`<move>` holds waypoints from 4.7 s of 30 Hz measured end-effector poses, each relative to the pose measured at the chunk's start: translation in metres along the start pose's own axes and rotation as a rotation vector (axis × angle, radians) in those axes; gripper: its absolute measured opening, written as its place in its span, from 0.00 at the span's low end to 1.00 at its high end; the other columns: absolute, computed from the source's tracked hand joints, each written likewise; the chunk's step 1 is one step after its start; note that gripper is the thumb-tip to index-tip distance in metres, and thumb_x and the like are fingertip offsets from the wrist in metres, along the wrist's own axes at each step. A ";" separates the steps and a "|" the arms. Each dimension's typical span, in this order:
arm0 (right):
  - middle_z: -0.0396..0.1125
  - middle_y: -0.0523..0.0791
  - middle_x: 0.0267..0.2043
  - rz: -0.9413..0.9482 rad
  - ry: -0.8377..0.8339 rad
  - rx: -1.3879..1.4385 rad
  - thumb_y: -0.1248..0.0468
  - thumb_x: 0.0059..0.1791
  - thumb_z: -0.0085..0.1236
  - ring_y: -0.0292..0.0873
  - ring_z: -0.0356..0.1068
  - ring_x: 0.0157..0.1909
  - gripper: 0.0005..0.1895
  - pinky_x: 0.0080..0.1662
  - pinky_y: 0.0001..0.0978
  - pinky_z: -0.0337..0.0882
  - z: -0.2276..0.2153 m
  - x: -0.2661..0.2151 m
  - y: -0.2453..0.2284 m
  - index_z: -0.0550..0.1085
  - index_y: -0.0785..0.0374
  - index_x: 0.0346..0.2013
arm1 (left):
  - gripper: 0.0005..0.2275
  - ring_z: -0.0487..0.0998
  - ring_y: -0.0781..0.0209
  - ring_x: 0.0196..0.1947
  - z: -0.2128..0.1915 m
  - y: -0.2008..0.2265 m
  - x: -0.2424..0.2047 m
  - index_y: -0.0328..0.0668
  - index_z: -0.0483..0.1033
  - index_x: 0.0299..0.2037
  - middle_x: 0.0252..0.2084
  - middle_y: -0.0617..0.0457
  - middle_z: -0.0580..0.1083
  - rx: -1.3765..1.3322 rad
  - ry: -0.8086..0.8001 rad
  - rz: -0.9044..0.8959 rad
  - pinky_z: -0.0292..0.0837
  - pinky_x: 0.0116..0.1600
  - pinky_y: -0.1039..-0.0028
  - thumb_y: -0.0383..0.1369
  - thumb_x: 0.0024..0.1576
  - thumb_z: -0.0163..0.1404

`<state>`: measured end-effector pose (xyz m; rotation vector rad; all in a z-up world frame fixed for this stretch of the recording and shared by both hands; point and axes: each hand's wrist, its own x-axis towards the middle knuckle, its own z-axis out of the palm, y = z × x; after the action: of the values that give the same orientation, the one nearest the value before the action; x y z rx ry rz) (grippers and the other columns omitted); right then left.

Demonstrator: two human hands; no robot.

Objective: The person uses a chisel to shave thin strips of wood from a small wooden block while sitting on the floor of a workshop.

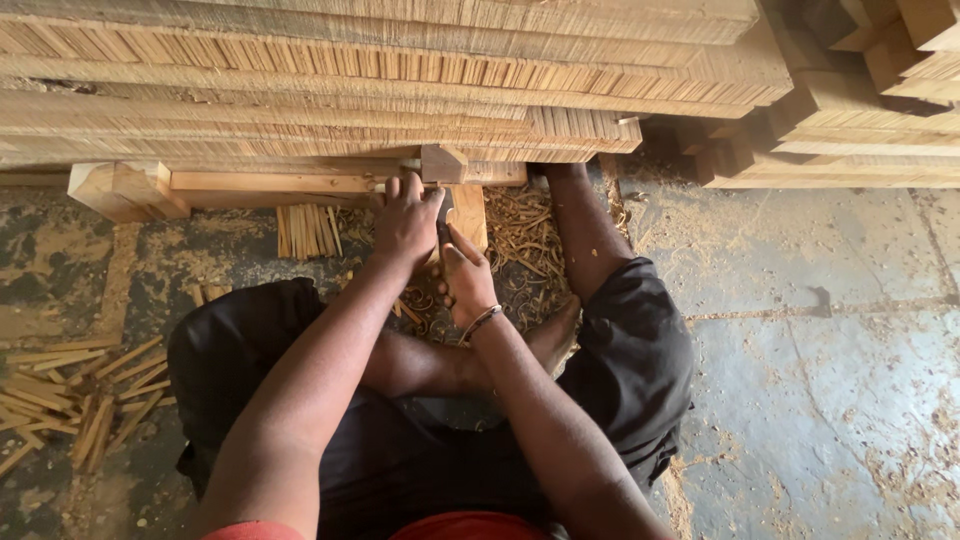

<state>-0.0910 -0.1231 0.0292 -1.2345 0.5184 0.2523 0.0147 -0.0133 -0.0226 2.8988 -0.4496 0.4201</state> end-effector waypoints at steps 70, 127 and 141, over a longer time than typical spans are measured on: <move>0.66 0.40 0.29 -0.328 0.139 0.095 0.67 0.55 0.46 0.30 0.61 0.22 0.30 0.23 0.21 0.62 -0.037 -0.004 0.009 0.60 0.58 0.73 | 0.10 0.82 0.65 0.31 -0.098 0.005 0.000 0.38 0.70 0.49 0.37 0.51 0.78 -1.685 0.020 -0.365 0.81 0.31 0.76 0.33 0.61 0.54; 0.66 0.40 0.26 -0.149 0.016 -0.068 0.69 0.52 0.45 0.30 0.59 0.18 0.34 0.18 0.20 0.58 -0.062 -0.066 0.001 0.55 0.56 0.75 | 0.37 0.58 0.45 0.70 -0.056 0.011 -0.060 0.42 0.65 0.63 0.67 0.45 0.61 -0.138 -0.053 -0.028 0.58 0.65 0.36 0.42 0.43 0.68; 0.64 0.41 0.26 -0.001 0.010 -0.077 0.66 0.53 0.49 0.31 0.57 0.16 0.34 0.17 0.22 0.56 -0.074 -0.079 0.045 0.57 0.54 0.75 | 0.40 0.62 0.47 0.66 -0.038 0.008 -0.052 0.40 0.65 0.61 0.64 0.42 0.61 -0.016 -0.022 -0.005 0.65 0.61 0.38 0.44 0.39 0.71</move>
<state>-0.1970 -0.1706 0.0141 -1.3118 0.5204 0.2678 -0.0452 0.0013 -0.0019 2.8912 -0.4473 0.3827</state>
